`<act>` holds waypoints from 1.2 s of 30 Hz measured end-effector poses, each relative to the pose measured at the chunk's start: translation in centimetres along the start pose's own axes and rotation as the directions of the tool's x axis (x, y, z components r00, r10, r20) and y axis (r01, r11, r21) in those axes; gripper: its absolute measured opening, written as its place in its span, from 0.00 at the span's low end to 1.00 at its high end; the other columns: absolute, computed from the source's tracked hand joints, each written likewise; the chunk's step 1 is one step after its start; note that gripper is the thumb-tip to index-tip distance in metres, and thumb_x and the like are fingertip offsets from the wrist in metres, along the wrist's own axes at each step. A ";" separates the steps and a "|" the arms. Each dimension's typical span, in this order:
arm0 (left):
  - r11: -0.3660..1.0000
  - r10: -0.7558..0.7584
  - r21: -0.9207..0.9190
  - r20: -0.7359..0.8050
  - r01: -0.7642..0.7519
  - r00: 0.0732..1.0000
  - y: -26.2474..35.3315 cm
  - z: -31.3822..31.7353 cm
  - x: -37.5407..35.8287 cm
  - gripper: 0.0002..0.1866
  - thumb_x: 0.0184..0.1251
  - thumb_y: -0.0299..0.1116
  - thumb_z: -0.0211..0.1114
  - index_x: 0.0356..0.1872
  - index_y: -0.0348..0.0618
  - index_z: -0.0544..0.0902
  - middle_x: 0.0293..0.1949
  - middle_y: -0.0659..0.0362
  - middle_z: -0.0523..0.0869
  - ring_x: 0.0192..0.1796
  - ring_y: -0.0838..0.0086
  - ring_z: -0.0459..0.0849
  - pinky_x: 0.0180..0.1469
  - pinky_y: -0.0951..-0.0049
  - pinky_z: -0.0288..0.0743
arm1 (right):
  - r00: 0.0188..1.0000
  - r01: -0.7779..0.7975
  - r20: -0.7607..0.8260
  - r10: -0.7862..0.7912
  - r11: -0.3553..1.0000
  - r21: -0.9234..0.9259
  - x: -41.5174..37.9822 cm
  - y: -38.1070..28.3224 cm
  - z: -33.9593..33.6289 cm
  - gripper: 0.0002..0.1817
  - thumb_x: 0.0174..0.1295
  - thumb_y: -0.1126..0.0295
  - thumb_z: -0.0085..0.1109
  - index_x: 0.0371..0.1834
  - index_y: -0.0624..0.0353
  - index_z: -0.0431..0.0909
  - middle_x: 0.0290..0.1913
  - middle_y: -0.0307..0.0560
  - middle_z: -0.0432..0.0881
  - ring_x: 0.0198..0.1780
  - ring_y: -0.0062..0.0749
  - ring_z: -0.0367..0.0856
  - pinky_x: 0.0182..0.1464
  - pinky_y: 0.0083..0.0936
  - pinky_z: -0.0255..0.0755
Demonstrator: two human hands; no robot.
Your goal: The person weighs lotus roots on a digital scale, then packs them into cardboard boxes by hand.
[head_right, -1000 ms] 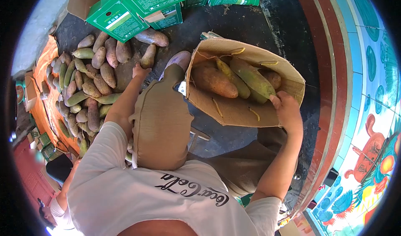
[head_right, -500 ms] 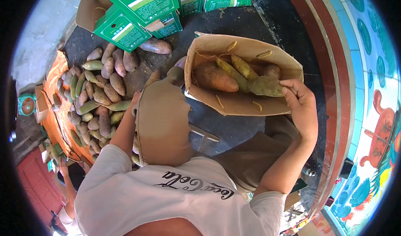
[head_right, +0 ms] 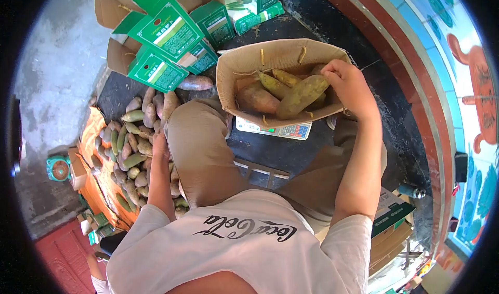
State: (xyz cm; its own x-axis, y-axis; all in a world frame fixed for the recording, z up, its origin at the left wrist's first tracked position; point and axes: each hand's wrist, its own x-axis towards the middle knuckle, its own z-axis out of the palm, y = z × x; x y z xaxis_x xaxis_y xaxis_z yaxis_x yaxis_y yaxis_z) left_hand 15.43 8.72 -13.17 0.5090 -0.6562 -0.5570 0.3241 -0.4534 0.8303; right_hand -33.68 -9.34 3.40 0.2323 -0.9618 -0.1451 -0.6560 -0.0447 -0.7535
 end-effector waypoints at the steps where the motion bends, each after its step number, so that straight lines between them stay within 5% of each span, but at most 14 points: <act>1: 0.998 0.052 -0.032 0.010 -0.052 0.999 0.8 0.3 -0.3 0.28 0.55 0.34 0.70 0.54 0.31 0.73 0.43 0.54 0.83 0.44 0.70 0.82 0.49 0.70 0.75 | 0.999 -0.029 -0.035 0.022 0.978 -0.208 0.4 0.9 0.2 0.06 0.59 0.75 0.53 0.35 0.61 0.79 0.32 0.47 0.82 0.36 0.29 0.80 0.39 0.25 0.72; 3: 0.994 0.090 -0.059 0.005 -0.090 0.996 2.8 0.9 -1.2 0.28 0.55 0.34 0.70 0.55 0.34 0.73 0.44 0.55 0.82 0.45 0.70 0.82 0.50 0.69 0.75 | 0.992 -0.111 -0.112 0.056 0.806 -0.582 1.0 2.8 0.9 0.07 0.58 0.75 0.51 0.35 0.61 0.80 0.36 0.54 0.84 0.40 0.39 0.83 0.41 0.31 0.75; 6: 0.971 0.235 -0.047 -0.024 -0.236 0.972 6.5 3.1 -4.0 0.29 0.55 0.33 0.70 0.57 0.33 0.71 0.46 0.54 0.81 0.47 0.68 0.81 0.51 0.69 0.74 | 0.994 -0.085 -0.111 0.005 0.676 -0.732 2.1 4.9 2.5 0.10 0.59 0.72 0.48 0.36 0.61 0.80 0.40 0.54 0.84 0.47 0.45 0.83 0.45 0.36 0.76; 12: 0.893 0.433 0.073 0.136 -0.445 0.891 12.4 5.7 -7.7 0.31 0.54 0.34 0.70 0.57 0.28 0.70 0.47 0.51 0.81 0.49 0.68 0.79 0.55 0.71 0.69 | 0.980 -0.158 -0.063 0.190 0.541 -0.826 2.9 6.0 3.2 0.11 0.57 0.73 0.51 0.38 0.60 0.84 0.42 0.54 0.84 0.47 0.45 0.83 0.47 0.39 0.77; 18: 0.798 0.523 0.130 0.340 -0.589 0.782 16.6 11.8 -12.0 0.31 0.52 0.33 0.72 0.55 0.27 0.72 0.47 0.51 0.81 0.49 0.70 0.79 0.55 0.72 0.69 | 0.969 0.036 0.186 0.164 0.649 -0.760 3.1 8.3 7.6 0.12 0.55 0.73 0.52 0.38 0.60 0.85 0.43 0.55 0.84 0.47 0.45 0.84 0.46 0.38 0.77; 23: 0.646 0.464 0.366 0.508 -0.670 0.725 16.8 17.1 -12.6 0.33 0.49 0.37 0.74 0.53 0.27 0.74 0.45 0.51 0.82 0.48 0.70 0.80 0.53 0.72 0.71 | 0.934 0.071 0.300 0.191 0.726 -0.684 2.1 5.1 8.9 0.12 0.53 0.74 0.54 0.38 0.61 0.84 0.44 0.56 0.84 0.47 0.46 0.83 0.46 0.38 0.78; 27: 0.503 0.313 0.494 0.661 -0.709 0.682 14.9 21.7 -11.6 0.34 0.49 0.41 0.73 0.54 0.27 0.74 0.47 0.47 0.82 0.50 0.63 0.80 0.55 0.69 0.71 | 0.954 0.117 0.281 0.102 0.736 -0.667 1.8 3.8 8.0 0.12 0.52 0.74 0.54 0.37 0.61 0.85 0.43 0.56 0.84 0.47 0.47 0.83 0.45 0.38 0.78; 30: 0.225 0.428 0.504 0.718 -0.834 0.549 12.1 24.3 -9.9 0.32 0.50 0.41 0.71 0.54 0.29 0.74 0.52 0.42 0.79 0.55 0.56 0.78 0.59 0.65 0.69 | 0.980 0.049 0.180 0.090 0.761 -0.647 1.5 2.7 6.7 0.11 0.54 0.72 0.55 0.37 0.61 0.84 0.43 0.56 0.84 0.48 0.47 0.83 0.46 0.40 0.77; 33: 0.291 0.401 0.507 0.705 -0.811 0.585 10.8 25.5 -9.8 0.30 0.53 0.40 0.69 0.54 0.31 0.75 0.57 0.41 0.76 0.60 0.54 0.75 0.61 0.64 0.67 | 0.990 0.030 0.126 0.063 0.782 -0.622 1.2 2.5 5.6 0.11 0.56 0.68 0.56 0.38 0.60 0.82 0.44 0.56 0.83 0.49 0.47 0.81 0.49 0.42 0.75; 36: 0.219 0.539 0.446 0.686 -0.868 0.489 11.1 25.1 -10.5 0.28 0.54 0.39 0.68 0.54 0.34 0.76 0.56 0.42 0.77 0.59 0.54 0.75 0.61 0.65 0.68 | 0.992 0.036 0.115 0.044 0.794 -0.606 0.8 2.0 4.8 0.12 0.58 0.65 0.56 0.39 0.60 0.81 0.44 0.56 0.82 0.50 0.48 0.80 0.50 0.43 0.74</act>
State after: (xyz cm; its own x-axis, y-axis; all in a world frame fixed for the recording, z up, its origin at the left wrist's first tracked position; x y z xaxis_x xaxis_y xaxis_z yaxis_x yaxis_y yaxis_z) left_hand -6.37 -4.55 1.46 -0.1238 -0.9789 0.1628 -0.7265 0.2012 0.6571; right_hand -31.34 -8.87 -1.26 0.2847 -0.9252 -0.2508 -0.9483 -0.2336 -0.2149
